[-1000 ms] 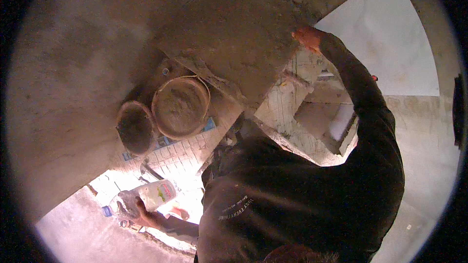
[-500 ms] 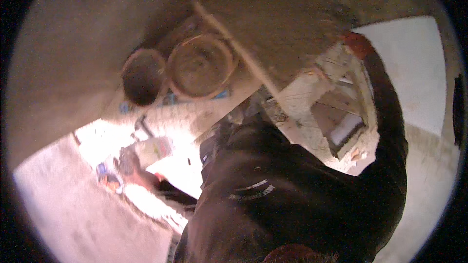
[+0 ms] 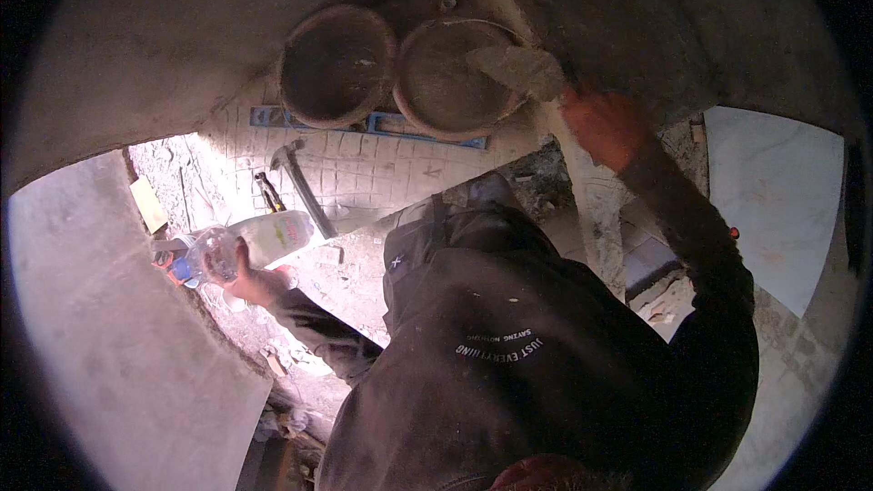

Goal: The person applies mortar to a wall using a trowel and then presses a tile onto the surface.

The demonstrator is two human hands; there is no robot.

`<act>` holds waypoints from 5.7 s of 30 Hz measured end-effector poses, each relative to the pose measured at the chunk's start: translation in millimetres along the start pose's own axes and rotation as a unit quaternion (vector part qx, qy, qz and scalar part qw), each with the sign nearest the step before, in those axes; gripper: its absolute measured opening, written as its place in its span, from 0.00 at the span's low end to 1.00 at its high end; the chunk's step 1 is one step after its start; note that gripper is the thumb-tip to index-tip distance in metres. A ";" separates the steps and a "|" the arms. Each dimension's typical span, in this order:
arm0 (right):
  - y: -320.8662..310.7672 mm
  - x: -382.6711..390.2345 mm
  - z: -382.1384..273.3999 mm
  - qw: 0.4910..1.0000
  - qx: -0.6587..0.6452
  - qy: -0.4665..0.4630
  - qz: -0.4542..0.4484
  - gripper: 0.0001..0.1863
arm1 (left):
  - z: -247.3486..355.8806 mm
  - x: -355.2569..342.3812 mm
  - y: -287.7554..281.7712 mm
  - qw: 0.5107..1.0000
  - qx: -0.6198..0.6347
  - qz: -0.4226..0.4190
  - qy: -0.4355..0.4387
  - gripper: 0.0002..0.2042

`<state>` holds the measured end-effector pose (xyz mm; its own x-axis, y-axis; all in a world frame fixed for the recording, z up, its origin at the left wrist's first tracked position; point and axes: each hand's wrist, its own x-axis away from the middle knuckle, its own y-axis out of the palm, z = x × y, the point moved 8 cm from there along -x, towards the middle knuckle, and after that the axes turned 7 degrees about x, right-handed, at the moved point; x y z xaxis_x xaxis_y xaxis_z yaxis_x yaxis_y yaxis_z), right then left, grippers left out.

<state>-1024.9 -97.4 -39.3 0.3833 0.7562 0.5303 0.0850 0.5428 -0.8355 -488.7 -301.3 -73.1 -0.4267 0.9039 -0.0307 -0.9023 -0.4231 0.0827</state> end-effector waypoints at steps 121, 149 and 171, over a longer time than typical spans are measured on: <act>138.3 -222.5 341.8 0.028 -0.917 -0.263 0.300 0.16 | -109.9 -173.4 -37.2 0.967 -0.246 0.021 -0.069 0.35; 148.4 137.8 362.8 0.921 -0.321 0.220 0.017 0.17 | -185.2 -143.7 -36.9 0.953 -0.283 -0.038 -0.104 0.34; 193.5 129.4 364.0 0.782 -0.583 0.221 0.009 0.15 | -182.8 -144.9 -31.7 0.950 -0.288 -0.052 -0.107 0.34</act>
<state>-1293.6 238.4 -80.0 0.6520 0.4202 0.6311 0.7582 -0.3637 -0.5411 -409.6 -430.4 -253.4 -0.3674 0.9086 0.1986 -0.8492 -0.2406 -0.4700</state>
